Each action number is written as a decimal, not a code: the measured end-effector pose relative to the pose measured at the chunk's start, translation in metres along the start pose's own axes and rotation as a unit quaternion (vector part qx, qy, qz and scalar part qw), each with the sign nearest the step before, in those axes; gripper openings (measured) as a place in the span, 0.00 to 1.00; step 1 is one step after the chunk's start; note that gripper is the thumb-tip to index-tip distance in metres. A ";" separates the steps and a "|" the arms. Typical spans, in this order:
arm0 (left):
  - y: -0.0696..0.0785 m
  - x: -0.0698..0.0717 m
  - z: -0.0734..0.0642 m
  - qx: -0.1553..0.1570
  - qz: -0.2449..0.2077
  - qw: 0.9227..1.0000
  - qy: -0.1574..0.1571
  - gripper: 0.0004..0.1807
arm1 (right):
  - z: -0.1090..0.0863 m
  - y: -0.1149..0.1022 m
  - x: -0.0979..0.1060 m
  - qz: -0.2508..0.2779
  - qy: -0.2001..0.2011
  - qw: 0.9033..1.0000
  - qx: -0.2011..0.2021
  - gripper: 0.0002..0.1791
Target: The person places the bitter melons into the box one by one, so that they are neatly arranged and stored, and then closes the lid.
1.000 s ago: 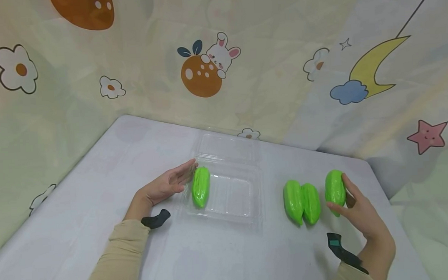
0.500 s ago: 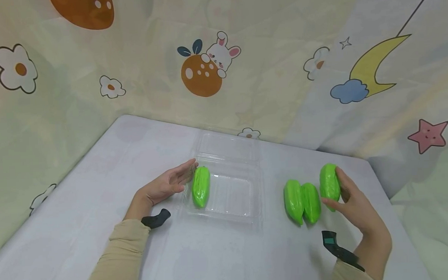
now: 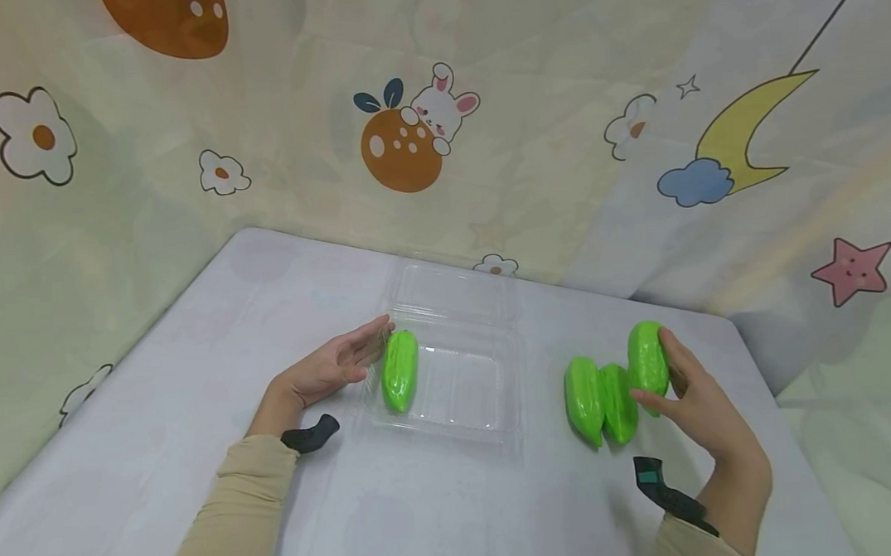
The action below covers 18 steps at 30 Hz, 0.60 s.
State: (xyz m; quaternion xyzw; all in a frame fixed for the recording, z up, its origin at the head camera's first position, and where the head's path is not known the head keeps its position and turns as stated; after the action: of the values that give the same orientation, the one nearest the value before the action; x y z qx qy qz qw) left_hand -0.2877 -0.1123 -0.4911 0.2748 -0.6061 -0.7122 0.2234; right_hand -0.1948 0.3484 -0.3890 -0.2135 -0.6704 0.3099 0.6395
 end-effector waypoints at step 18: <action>-0.001 0.001 0.000 0.000 0.006 1.000 0.001 0.51 | 0.011 -0.021 -0.007 -0.005 -0.012 1.000 0.023 0.56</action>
State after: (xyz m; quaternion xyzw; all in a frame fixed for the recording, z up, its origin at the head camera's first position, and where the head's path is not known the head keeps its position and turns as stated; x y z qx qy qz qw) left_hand -0.2883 -0.1130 -0.4924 0.2718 -0.6079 -0.7104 0.2277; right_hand -0.2027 0.3270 -0.3802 -0.1918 -0.6721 0.3245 0.6373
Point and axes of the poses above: each hand's wrist, its own z-axis towards the middle knuckle, its own x-axis out of the back of the hand, y = z × x, the point moved 5 cm from there along z, towards the middle knuckle, and after that the axes turned 1 degree about -y, right-handed, at the moved point
